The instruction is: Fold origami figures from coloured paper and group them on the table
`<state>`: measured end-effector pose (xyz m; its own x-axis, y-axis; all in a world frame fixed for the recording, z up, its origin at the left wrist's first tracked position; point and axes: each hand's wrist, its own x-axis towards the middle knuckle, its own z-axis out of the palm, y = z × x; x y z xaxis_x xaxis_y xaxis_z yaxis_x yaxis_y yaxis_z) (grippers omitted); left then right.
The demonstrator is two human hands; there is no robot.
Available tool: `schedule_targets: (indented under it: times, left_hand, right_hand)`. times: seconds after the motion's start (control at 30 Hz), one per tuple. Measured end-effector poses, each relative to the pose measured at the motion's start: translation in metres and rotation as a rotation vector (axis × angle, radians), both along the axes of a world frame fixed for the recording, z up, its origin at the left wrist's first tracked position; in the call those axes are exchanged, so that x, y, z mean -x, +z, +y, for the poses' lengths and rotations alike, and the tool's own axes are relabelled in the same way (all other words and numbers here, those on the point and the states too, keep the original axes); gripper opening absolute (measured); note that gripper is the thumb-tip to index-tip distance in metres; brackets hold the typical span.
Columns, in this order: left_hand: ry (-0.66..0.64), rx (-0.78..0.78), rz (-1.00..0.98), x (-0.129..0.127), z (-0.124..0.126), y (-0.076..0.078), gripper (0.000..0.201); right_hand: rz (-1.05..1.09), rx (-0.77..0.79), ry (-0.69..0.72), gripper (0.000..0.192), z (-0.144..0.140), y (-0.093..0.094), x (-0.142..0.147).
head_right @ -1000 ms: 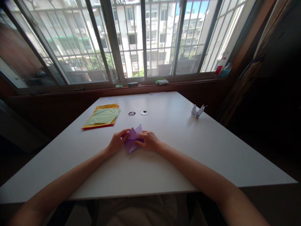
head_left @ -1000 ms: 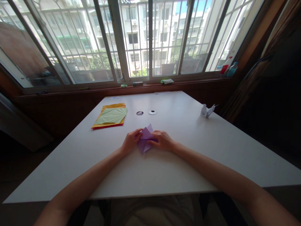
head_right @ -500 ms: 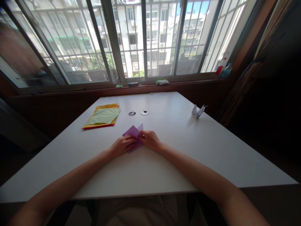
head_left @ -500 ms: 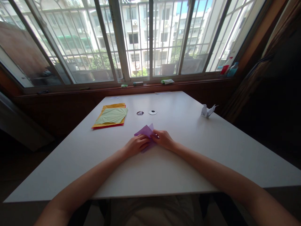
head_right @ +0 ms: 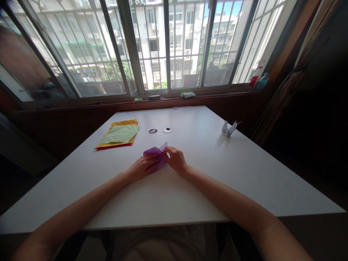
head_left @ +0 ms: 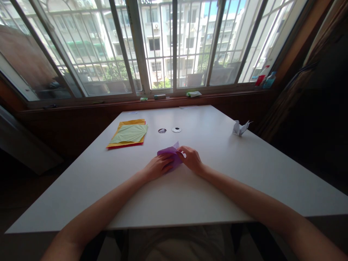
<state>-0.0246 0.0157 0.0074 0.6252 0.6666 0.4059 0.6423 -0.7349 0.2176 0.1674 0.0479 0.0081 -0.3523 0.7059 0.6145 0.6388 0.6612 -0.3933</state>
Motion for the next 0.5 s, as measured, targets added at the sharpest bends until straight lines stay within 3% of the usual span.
schedule_targets:
  times: [0.27, 0.5]
  left_hand:
    - [0.013, 0.050, 0.031, -0.0005, -0.0012, 0.0044, 0.034]
    - [0.114, 0.023, 0.040, -0.0022, -0.0033, 0.0086, 0.028]
  right_hand:
    - [0.027, -0.015, 0.043, 0.012, -0.0007, 0.0005, -0.0012]
    - [0.101, -0.081, 0.252, 0.026, -0.0038, 0.0032, -0.0002]
